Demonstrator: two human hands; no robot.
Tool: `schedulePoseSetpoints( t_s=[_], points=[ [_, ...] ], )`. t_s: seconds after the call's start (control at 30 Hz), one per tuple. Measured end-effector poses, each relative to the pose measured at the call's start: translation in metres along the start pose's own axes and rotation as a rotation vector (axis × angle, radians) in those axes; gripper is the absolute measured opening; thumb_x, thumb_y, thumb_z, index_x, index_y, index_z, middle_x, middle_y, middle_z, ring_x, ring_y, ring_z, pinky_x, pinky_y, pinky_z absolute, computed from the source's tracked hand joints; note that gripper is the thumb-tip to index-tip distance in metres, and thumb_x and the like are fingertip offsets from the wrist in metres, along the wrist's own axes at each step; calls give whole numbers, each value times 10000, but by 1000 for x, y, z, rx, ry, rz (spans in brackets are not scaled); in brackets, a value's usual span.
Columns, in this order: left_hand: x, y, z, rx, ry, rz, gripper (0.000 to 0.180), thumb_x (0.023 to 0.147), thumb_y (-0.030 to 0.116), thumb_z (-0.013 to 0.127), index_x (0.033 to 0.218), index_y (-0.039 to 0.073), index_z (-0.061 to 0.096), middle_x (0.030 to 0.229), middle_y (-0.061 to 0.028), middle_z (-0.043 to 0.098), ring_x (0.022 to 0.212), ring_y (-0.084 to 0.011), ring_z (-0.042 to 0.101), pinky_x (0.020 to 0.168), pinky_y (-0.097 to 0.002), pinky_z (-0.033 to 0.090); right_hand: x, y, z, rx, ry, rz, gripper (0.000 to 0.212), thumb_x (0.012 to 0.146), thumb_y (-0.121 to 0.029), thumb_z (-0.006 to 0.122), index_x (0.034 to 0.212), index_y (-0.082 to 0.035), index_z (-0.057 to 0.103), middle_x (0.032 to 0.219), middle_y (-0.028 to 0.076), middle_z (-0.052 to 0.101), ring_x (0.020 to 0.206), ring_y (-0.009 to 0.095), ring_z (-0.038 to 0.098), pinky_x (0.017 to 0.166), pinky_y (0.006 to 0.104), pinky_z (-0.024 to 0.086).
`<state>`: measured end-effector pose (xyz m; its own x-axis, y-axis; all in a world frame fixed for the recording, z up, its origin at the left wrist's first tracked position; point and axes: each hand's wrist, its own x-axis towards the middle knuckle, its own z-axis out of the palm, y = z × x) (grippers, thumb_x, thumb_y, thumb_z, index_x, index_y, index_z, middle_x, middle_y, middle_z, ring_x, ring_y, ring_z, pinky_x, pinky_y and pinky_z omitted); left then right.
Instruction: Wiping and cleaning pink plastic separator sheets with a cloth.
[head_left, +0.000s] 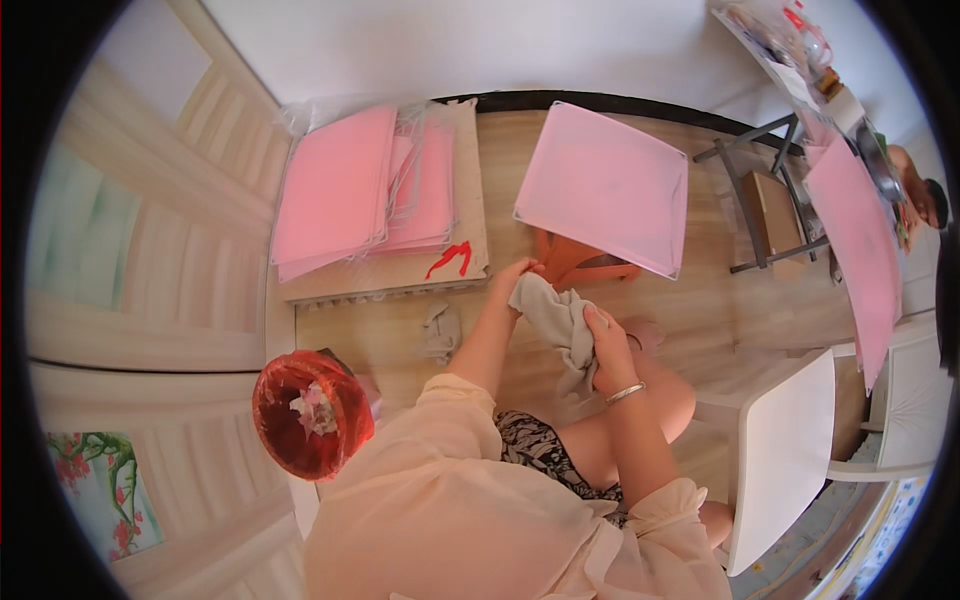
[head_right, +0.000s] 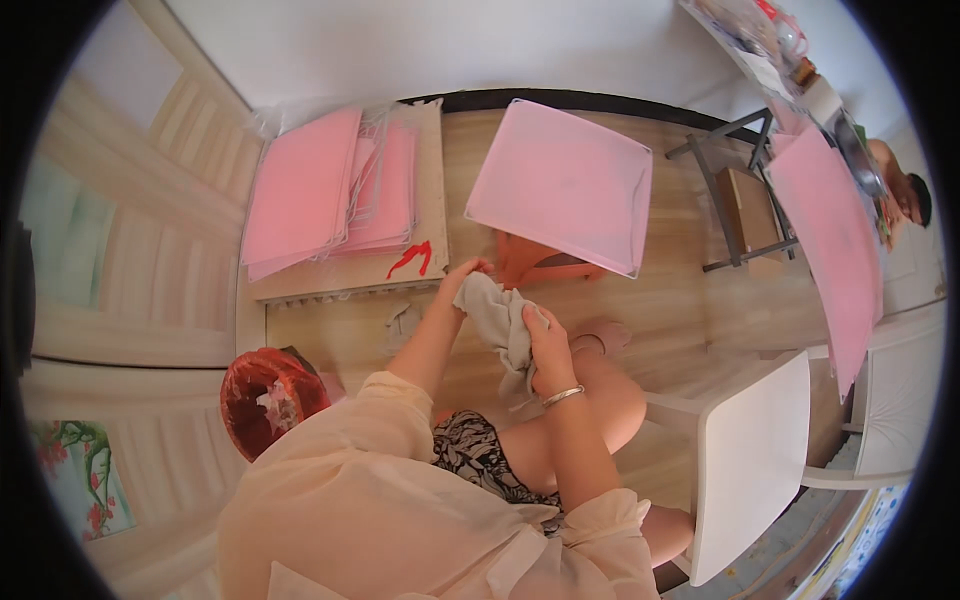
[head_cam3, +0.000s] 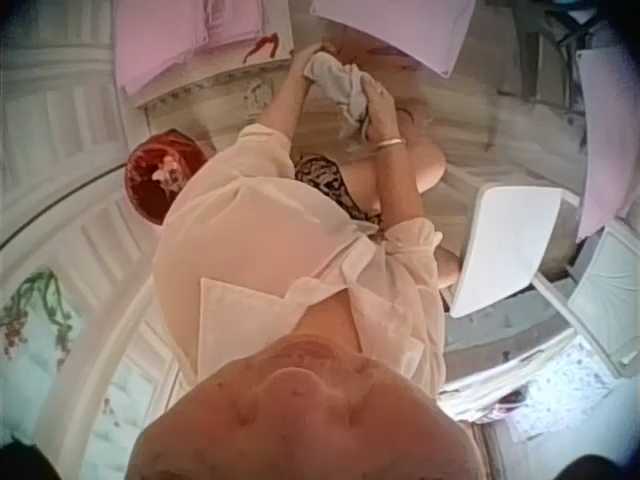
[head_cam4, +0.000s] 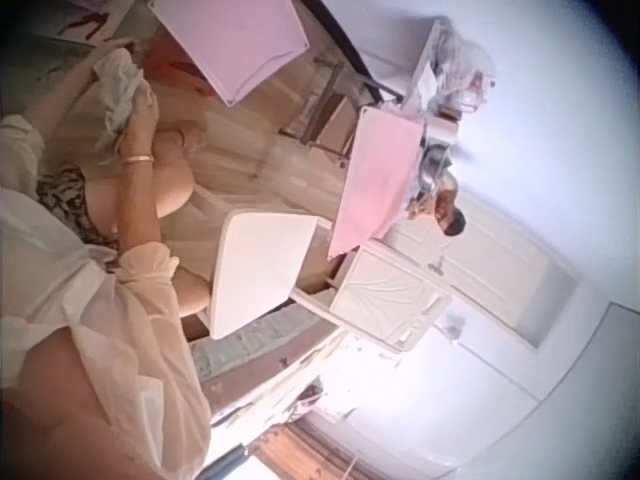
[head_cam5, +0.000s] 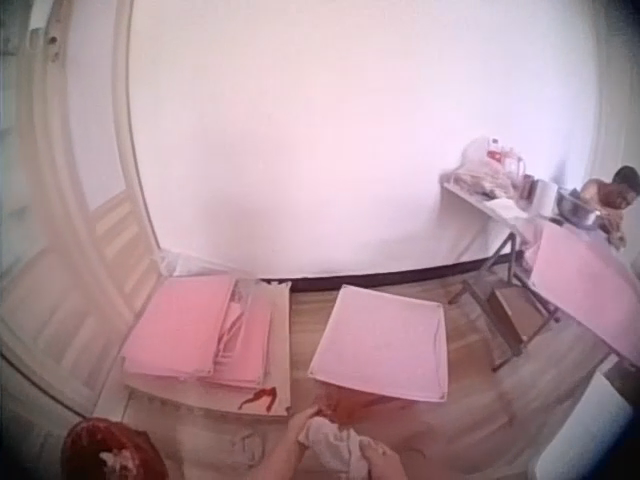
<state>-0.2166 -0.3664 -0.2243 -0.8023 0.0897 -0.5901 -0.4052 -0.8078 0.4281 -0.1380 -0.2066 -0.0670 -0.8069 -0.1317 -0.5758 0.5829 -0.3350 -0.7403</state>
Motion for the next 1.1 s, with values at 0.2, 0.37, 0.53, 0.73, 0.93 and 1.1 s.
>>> schedulePoseSetpoints(
  t_s=[0.2, 0.37, 0.53, 0.73, 0.93, 1.1],
  points=[
    [-31, 4, -72, 76, 86, -63, 190, 817, 229, 514, 858, 47, 551, 773, -54, 583, 702, -160, 555, 635, -285, 468, -15, 12, 45, 28, -130, 25, 311, 820, -238, 533, 1010, 8, 525, 904, 49, 565, 787, 116, 530, 678, 224, 430],
    [-50, 38, -106, 47, 162, 77, 175, 800, 216, 504, 763, 54, 558, 694, -53, 574, 577, -142, 520, 524, -272, 441, -23, 24, 85, -12, -263, 60, 290, 825, -244, 525, 981, 1, 527, 872, 44, 562, 742, 115, 530, 656, 219, 430],
    [-33, 114, -166, -212, 222, 400, 194, 801, 191, 492, 693, 34, 525, 604, -78, 518, 563, -189, 506, 535, -294, 452, -24, 28, 109, -2, -409, 185, 270, 832, -265, 510, 937, -17, 532, 855, 41, 560, 729, 103, 527, 650, 218, 435],
    [4, 195, -215, -353, 595, 516, 281, 825, 229, 495, 935, -12, 402, 887, -156, 445, 853, -252, 482, 694, -362, 461, -3, 41, 158, 56, -564, 278, 257, 833, -288, 501, 917, -48, 537, 828, 7, 560, 723, 74, 506, 640, 213, 419],
    [2, 223, -187, -367, 625, 542, 431, 780, 363, 557, 985, 24, 386, 951, -139, 399, 841, -255, 454, 687, -367, 447, 32, 54, 191, -271, -669, 263, 325, 799, -321, 536, 921, -21, 559, 848, 22, 564, 735, 74, 497, 654, 203, 404],
    [-5, 249, -212, -385, 615, 455, 458, 731, 442, 577, 931, 51, 448, 854, -111, 475, 691, -246, 498, 533, -311, 466, 49, 71, 204, -475, -682, 186, 399, 754, -357, 571, 909, 11, 565, 793, 58, 575, 720, 97, 503, 636, 225, 407]
  ],
)
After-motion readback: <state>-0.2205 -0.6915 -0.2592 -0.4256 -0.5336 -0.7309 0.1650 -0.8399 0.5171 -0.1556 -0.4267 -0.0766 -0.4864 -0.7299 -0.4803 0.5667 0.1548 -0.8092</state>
